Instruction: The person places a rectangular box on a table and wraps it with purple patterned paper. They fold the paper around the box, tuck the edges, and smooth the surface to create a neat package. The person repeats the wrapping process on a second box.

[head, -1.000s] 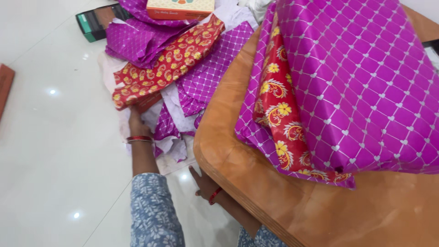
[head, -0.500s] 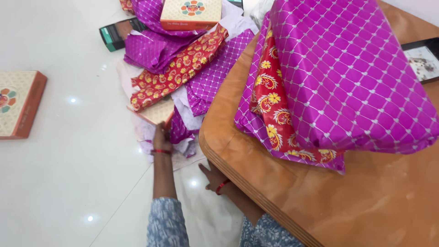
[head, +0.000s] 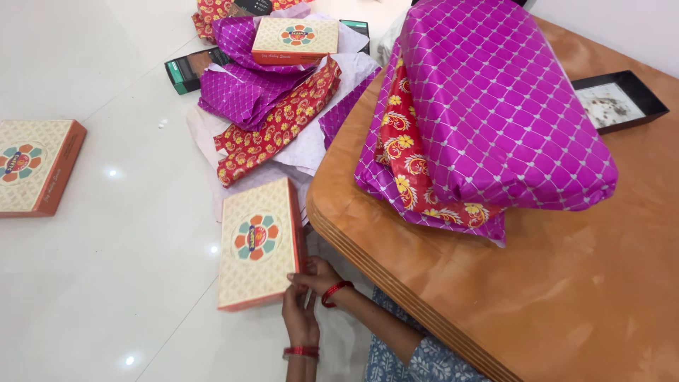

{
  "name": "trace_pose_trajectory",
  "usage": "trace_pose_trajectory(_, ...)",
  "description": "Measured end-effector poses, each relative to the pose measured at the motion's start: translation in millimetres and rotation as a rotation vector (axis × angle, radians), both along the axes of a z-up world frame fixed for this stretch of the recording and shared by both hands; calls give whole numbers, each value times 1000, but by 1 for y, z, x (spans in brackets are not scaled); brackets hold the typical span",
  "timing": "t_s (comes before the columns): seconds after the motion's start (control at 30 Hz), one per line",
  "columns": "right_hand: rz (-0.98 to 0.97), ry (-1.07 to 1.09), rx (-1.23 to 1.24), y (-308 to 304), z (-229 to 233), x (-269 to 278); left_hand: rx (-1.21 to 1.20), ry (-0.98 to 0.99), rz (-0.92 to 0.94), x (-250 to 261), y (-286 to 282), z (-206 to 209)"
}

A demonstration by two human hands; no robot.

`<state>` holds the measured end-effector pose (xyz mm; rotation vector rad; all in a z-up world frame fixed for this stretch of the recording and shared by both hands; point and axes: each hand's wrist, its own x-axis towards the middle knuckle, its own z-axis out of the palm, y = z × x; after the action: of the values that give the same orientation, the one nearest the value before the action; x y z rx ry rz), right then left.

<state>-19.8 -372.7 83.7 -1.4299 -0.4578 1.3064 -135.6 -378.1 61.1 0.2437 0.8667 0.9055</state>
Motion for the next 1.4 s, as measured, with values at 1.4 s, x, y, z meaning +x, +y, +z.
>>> trace_pose_trajectory(1.4, -1003, -269, 301, -615, 340, 124, 2129, 92, -1294, 132, -245, 391)
